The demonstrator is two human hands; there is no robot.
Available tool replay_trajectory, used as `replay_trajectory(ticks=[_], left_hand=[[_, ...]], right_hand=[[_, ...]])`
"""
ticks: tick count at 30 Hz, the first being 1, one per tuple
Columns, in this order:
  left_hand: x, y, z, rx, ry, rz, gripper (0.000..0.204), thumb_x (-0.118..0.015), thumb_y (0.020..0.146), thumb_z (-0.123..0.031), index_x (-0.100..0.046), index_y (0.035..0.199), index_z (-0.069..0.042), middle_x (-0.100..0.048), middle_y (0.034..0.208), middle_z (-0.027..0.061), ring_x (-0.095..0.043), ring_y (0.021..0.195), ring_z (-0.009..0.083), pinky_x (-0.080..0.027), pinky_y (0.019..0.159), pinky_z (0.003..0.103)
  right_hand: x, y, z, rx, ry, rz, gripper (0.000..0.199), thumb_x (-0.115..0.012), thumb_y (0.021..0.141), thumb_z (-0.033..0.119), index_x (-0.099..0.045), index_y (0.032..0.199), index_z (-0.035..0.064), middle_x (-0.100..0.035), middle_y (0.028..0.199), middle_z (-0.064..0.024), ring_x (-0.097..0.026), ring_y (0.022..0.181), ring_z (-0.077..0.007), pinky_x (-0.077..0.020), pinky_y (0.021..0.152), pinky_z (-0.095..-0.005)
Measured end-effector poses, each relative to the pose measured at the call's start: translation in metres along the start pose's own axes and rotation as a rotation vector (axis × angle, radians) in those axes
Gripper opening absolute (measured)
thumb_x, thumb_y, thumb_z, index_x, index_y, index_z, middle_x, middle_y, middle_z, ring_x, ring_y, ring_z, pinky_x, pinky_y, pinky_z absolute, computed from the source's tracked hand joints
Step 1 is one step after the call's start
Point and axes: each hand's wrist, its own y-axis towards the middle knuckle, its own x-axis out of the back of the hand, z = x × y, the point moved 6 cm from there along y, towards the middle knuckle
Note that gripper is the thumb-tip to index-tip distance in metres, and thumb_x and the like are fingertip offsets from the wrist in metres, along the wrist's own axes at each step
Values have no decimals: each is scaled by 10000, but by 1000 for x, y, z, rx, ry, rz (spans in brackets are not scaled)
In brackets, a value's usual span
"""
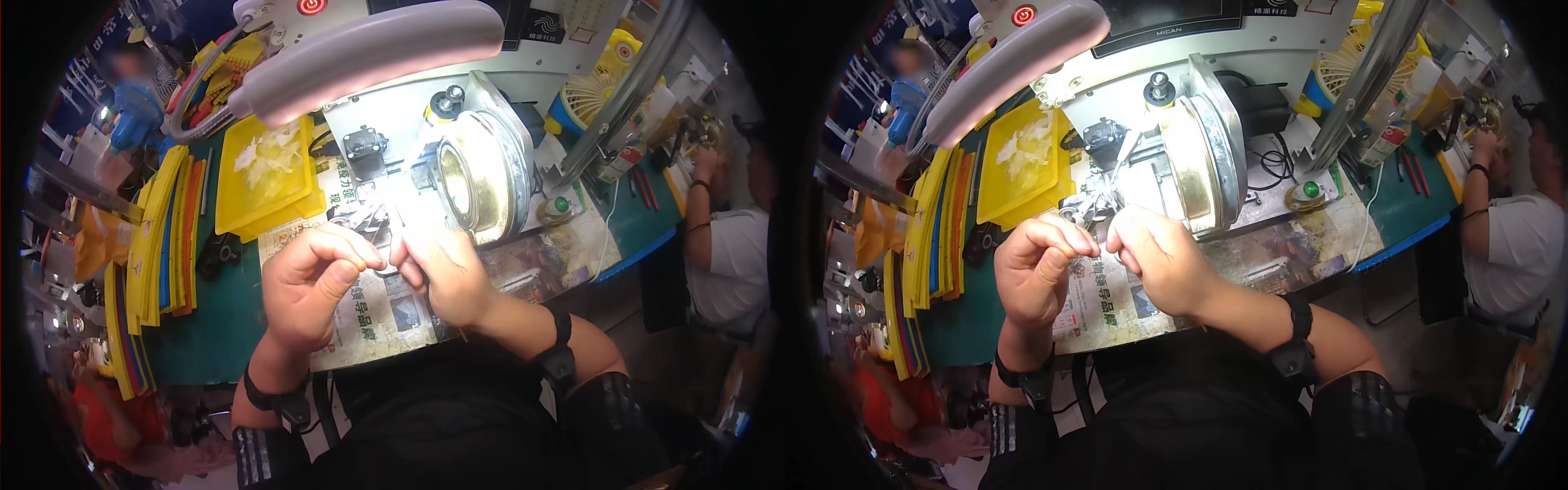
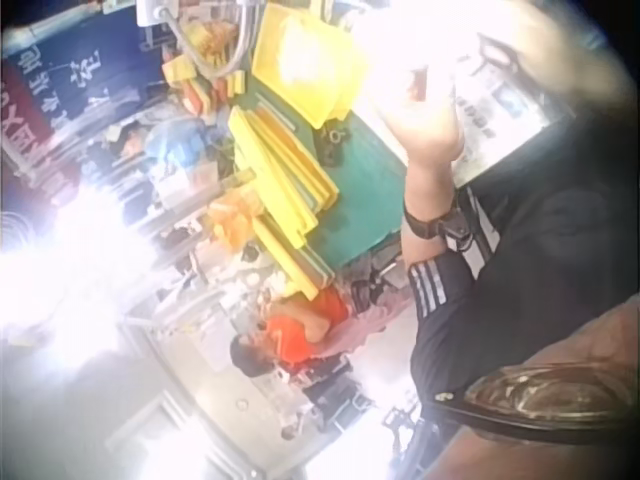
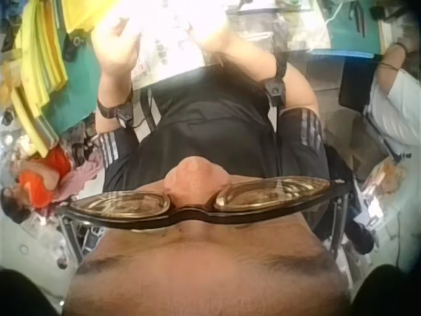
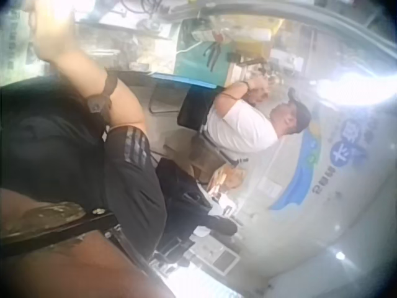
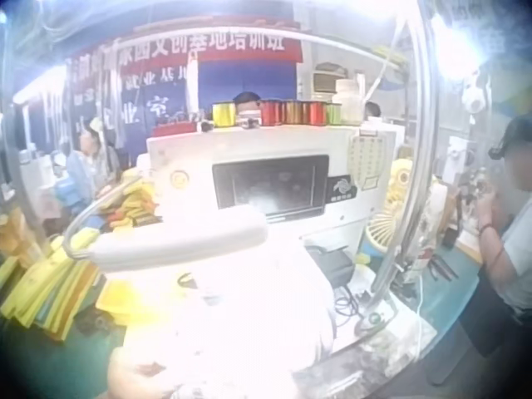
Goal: The recorder is using various tools and materials to assemble small electronic components or jewelry at a workstation.
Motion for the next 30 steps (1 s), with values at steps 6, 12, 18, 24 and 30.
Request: replay_trajectory(ticks=[6, 12, 18, 24, 30], left_hand=[[0, -1, 1, -6, 66, 14, 56, -567, 959, 27, -616, 963, 54, -665, 1002, 161, -654, 969, 223, -519, 890, 346], [-3, 0, -6, -56, 96, -4, 41, -578, 943, 46, -619, 946, 48, -666, 996, 165, -659, 962, 234, -525, 879, 345], [-24, -11, -25, -67, 104, 180, 51, -613, 911, 46, -653, 897, 18, -705, 890, 155, -689, 816, 241, -545, 750, 328], [39, 7, -52, -79, 719, -93, 112, -584, 966, -22, -660, 921, 45, -697, 959, 213, -685, 820, 260, -536, 759, 308], [171, 71, -1, 212, 1424, -97, 200, -633, 960, -127, -707, 1102, -7, -586, 1371, 241, -497, 1355, 363, -371, 1114, 376]], right_hand=[[3, 13, -10, -22, 39, -15, 340, -405, 1086, 249, -597, 922, 21, -504, 670, 1, -432, 590, -63, -365, 537, -223], [0, 14, -11, -94, 114, -40, 378, -417, 1106, 276, -573, 872, 24, -461, 662, 14, -417, 614, -62, -364, 579, -237], [-3, 15, -13, -147, 217, -52, 381, -412, 1104, 274, -566, 862, 23, -456, 640, 12, -409, 593, -63, -349, 565, -236], [13, -24, 2, -167, -84, 155, 357, -428, 1095, 251, -626, 909, 19, -507, 650, -35, -486, 591, -105, -405, 578, -267], [72, -52, 5, 54, -887, 164, 238, -608, 1009, 253, -683, 1056, 32, -630, 803, -134, -657, 782, -301, -498, 687, -369]])
